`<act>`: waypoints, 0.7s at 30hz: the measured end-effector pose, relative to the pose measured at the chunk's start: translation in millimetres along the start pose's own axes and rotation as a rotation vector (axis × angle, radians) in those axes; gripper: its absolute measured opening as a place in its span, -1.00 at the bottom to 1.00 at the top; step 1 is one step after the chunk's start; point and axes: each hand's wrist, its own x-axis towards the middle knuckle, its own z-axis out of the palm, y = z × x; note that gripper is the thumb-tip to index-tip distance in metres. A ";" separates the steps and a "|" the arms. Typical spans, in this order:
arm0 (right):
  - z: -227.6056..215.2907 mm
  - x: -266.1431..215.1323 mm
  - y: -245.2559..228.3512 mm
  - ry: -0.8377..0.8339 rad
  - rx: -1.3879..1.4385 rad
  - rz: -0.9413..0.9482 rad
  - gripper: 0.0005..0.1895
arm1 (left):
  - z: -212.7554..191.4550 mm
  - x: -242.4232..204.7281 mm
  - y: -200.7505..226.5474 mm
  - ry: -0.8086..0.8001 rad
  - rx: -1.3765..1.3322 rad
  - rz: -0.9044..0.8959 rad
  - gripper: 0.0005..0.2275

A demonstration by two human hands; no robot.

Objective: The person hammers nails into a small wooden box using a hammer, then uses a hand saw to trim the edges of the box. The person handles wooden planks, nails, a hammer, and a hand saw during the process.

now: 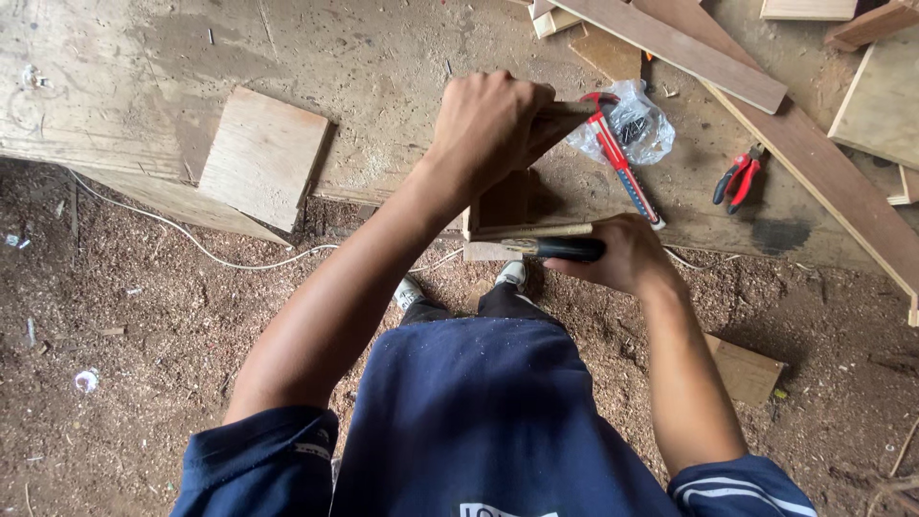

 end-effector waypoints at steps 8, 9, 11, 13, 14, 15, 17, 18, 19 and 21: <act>-94.6 -74.2 -8.8 0.026 -0.004 0.186 -0.71 | -8.6 -3.0 -29.7 -0.138 0.008 -0.183 -0.67; -100.6 -86.1 -4.4 0.050 0.009 0.239 -0.70 | -10.7 -6.7 -36.5 -0.134 -0.001 -0.185 -0.69; -107.3 -110.6 10.1 0.093 0.041 0.336 -0.69 | -16.9 -21.2 -53.7 -0.128 -0.014 -0.200 -0.73; -105.4 -136.1 29.6 0.101 0.095 0.418 -0.69 | -24.3 -39.9 -71.4 -0.101 -0.045 -0.197 -0.81; -103.2 -148.8 41.2 0.107 0.121 0.458 -0.68 | -27.5 -46.8 -79.5 -0.086 -0.060 -0.194 -0.83; -100.6 -161.6 53.2 0.128 0.172 0.476 -0.71 | -30.9 -54.3 -86.2 -0.072 -0.070 -0.166 -0.83; -94.1 -185.9 76.1 0.168 0.277 0.510 -0.75 | -35.8 -67.3 -92.6 -0.046 -0.089 -0.112 -0.84; -92.2 -197.2 85.5 0.178 0.308 0.526 -0.77 | -37.9 -74.7 -91.6 -0.083 -0.127 -0.171 -0.86; -91.1 -204.6 94.3 0.195 0.336 0.538 -0.79 | -42.3 -81.6 -90.9 -0.115 -0.164 -0.225 -0.87; -87.2 -211.7 105.2 0.244 0.366 0.538 -0.82 | -50.6 -91.0 -87.0 -0.158 -0.223 -0.316 -0.89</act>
